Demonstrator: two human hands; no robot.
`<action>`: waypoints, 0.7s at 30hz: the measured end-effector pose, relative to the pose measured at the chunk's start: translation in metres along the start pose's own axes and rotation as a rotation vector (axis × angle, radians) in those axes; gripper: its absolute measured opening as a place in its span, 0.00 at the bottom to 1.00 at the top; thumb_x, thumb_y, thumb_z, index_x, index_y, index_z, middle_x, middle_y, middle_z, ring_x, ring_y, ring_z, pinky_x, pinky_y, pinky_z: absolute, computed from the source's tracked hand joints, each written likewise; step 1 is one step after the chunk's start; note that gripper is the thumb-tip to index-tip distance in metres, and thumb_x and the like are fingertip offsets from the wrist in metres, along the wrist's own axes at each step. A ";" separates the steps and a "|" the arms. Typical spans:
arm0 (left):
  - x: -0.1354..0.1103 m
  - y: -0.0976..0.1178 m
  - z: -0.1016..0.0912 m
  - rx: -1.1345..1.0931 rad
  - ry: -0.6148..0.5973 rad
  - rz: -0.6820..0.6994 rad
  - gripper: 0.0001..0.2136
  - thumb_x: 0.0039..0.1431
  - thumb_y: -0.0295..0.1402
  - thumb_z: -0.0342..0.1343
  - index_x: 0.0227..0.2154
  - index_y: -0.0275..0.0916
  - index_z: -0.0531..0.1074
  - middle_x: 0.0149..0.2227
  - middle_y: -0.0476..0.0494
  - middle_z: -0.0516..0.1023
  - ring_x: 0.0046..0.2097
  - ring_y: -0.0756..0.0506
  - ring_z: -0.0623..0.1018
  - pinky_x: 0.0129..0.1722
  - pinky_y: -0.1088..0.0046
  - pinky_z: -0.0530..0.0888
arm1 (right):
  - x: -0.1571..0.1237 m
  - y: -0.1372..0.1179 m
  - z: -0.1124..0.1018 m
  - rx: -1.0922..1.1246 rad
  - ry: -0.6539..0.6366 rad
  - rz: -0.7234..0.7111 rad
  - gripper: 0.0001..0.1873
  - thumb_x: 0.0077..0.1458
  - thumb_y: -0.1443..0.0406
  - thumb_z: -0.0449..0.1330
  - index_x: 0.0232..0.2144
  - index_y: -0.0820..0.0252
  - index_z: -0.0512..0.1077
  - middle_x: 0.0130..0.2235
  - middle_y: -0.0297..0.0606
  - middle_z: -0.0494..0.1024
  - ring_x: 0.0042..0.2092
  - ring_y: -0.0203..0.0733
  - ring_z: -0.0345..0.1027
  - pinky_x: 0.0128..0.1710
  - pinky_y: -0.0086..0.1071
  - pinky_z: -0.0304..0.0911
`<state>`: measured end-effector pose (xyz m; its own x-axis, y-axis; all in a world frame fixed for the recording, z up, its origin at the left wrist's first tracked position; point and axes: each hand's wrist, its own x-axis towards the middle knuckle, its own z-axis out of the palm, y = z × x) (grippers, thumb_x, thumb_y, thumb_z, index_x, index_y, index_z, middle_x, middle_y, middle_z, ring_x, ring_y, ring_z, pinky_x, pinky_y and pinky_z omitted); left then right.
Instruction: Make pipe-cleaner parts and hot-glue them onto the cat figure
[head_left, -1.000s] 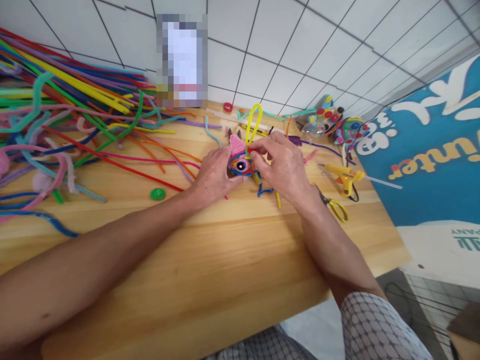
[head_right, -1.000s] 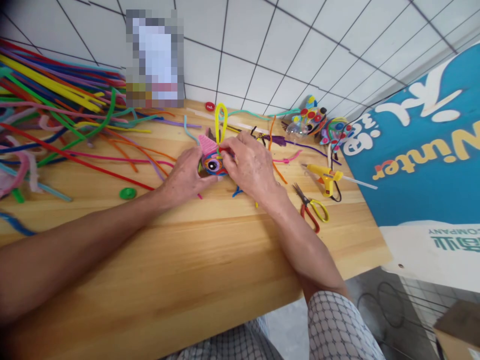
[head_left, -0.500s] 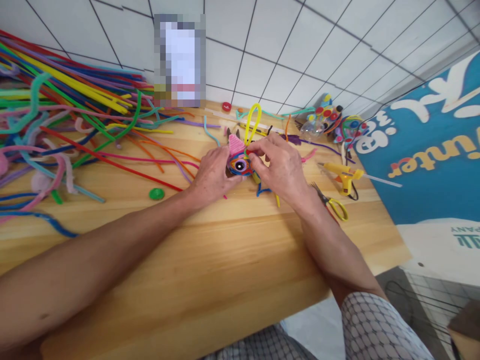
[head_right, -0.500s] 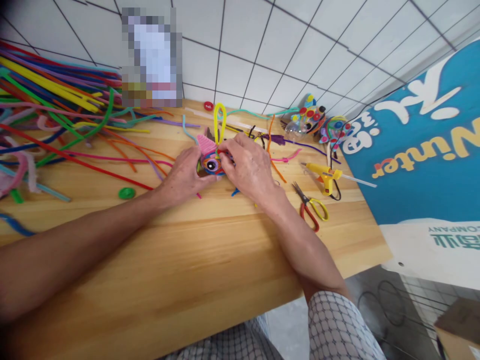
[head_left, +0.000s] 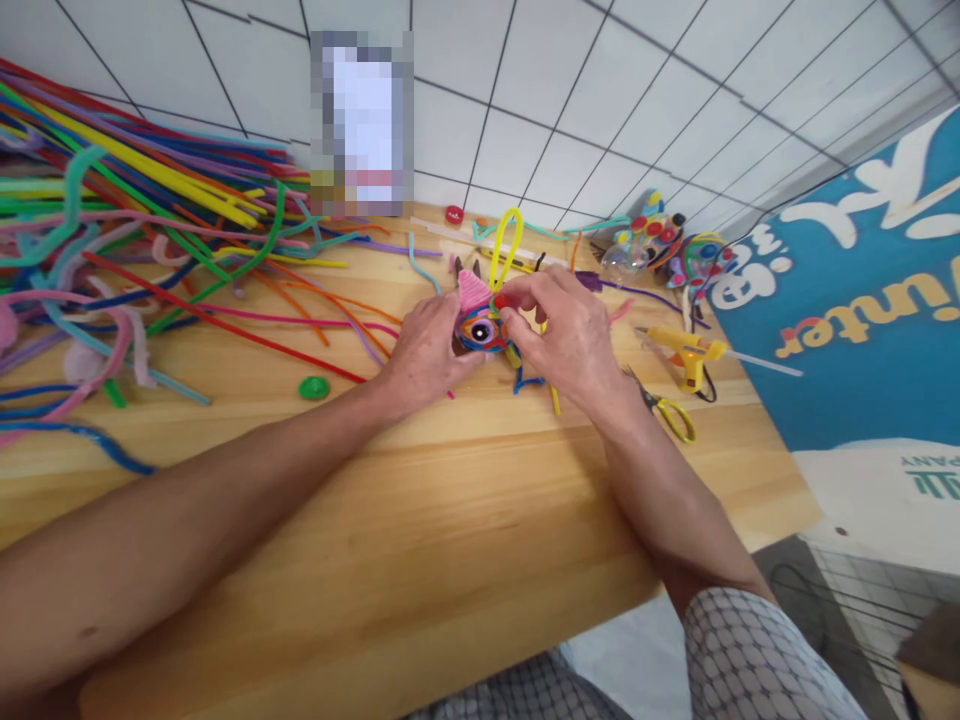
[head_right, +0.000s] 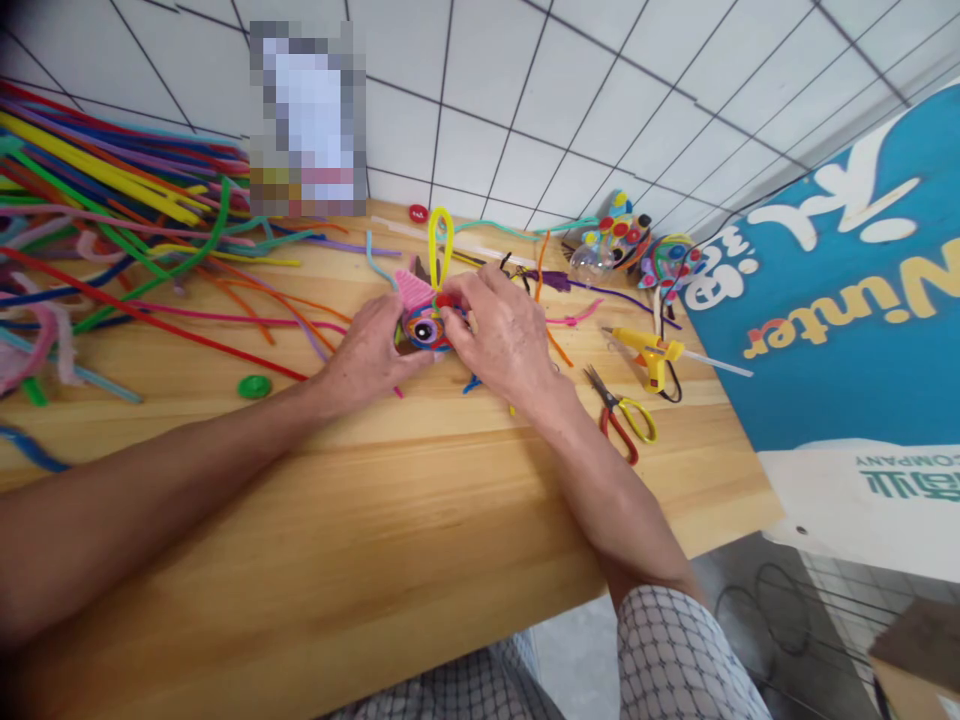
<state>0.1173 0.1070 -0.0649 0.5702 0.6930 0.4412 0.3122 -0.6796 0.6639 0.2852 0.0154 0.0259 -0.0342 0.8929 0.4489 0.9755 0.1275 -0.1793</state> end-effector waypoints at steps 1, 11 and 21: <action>0.000 0.000 0.000 0.002 0.001 0.000 0.20 0.52 0.36 0.72 0.44 0.44 0.70 0.46 0.40 0.80 0.50 0.33 0.79 0.52 0.50 0.76 | 0.000 0.000 0.000 -0.002 -0.003 -0.001 0.09 0.66 0.65 0.59 0.46 0.53 0.78 0.42 0.41 0.82 0.44 0.49 0.75 0.43 0.41 0.71; 0.000 -0.001 0.001 -0.010 0.005 0.013 0.20 0.54 0.36 0.71 0.46 0.45 0.71 0.47 0.40 0.80 0.51 0.34 0.79 0.52 0.50 0.77 | 0.000 -0.002 0.008 -0.013 -0.006 0.021 0.09 0.66 0.66 0.58 0.44 0.54 0.78 0.43 0.42 0.82 0.44 0.48 0.75 0.43 0.41 0.70; 0.001 -0.001 0.000 0.004 -0.001 0.020 0.18 0.55 0.38 0.70 0.44 0.45 0.71 0.45 0.39 0.81 0.50 0.33 0.80 0.51 0.48 0.77 | -0.001 -0.005 0.005 -0.029 -0.018 0.001 0.09 0.64 0.67 0.58 0.43 0.54 0.78 0.43 0.42 0.81 0.43 0.49 0.74 0.42 0.40 0.69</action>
<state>0.1173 0.1084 -0.0658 0.5774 0.6790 0.4535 0.3041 -0.6942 0.6524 0.2797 0.0157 0.0219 -0.0371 0.9006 0.4330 0.9815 0.1143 -0.1537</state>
